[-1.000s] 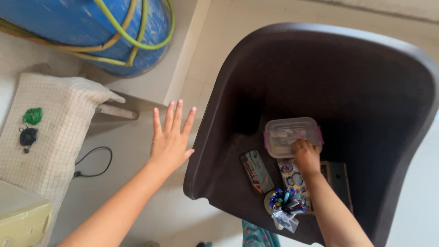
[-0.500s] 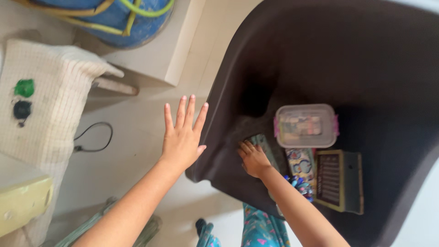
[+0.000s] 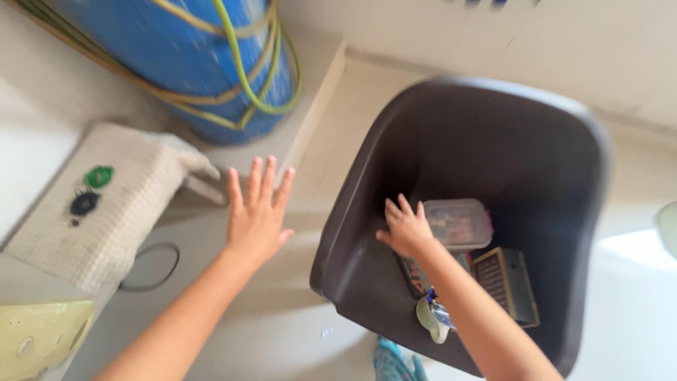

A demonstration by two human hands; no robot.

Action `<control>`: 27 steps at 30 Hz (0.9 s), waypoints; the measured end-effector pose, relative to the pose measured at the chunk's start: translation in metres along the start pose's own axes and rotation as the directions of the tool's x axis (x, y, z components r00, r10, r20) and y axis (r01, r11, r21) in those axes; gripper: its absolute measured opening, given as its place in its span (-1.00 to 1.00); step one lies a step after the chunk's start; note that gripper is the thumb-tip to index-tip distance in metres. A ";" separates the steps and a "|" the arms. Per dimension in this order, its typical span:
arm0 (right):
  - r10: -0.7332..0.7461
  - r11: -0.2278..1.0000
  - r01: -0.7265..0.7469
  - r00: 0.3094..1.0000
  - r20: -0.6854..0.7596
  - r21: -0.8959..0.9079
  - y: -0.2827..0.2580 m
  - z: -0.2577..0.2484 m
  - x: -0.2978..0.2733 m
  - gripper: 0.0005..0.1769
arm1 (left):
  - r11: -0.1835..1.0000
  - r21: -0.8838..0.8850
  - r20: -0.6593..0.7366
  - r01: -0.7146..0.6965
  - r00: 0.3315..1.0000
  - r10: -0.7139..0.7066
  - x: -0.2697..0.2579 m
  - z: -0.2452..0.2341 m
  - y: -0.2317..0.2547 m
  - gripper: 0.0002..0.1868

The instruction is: The person wipes several small artificial flower pots with a cloth, then places them on a computer tower and monitor. The person also moves a pencil holder, a pencil case, a calculator, and a plastic container from a blue chair to a black chair.

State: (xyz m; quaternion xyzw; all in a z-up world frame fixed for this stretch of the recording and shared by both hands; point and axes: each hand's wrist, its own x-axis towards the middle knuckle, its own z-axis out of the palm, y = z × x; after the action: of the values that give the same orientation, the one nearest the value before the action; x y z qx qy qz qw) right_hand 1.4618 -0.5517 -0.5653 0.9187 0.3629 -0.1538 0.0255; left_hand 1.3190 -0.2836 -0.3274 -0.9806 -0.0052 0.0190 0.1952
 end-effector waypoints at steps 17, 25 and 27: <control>-0.274 0.817 -0.145 0.754 -0.597 -0.558 -0.220 -0.456 -0.283 -0.03 | 0.970 0.075 -0.576 0.230 0.805 -0.146 -0.274 -0.206 -0.178 0.37; -0.558 0.701 -0.116 0.525 -0.643 -0.703 -0.354 -0.539 -0.351 -0.06 | 0.849 0.199 -0.704 0.490 0.674 -0.224 -0.472 -0.257 -0.246 0.30; -0.615 0.696 -0.069 0.457 -0.642 -0.715 -0.386 -0.539 -0.369 -0.07 | 0.830 0.177 -0.707 0.529 0.655 -0.267 -0.528 -0.255 -0.252 0.29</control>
State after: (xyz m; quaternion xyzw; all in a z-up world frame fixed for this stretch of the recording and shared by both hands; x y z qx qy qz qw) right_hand 1.0893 -0.4253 0.0834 0.7189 0.5098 0.4528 0.1352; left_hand 0.8010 -0.1579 0.0234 -0.8418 -0.1520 -0.3691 0.3633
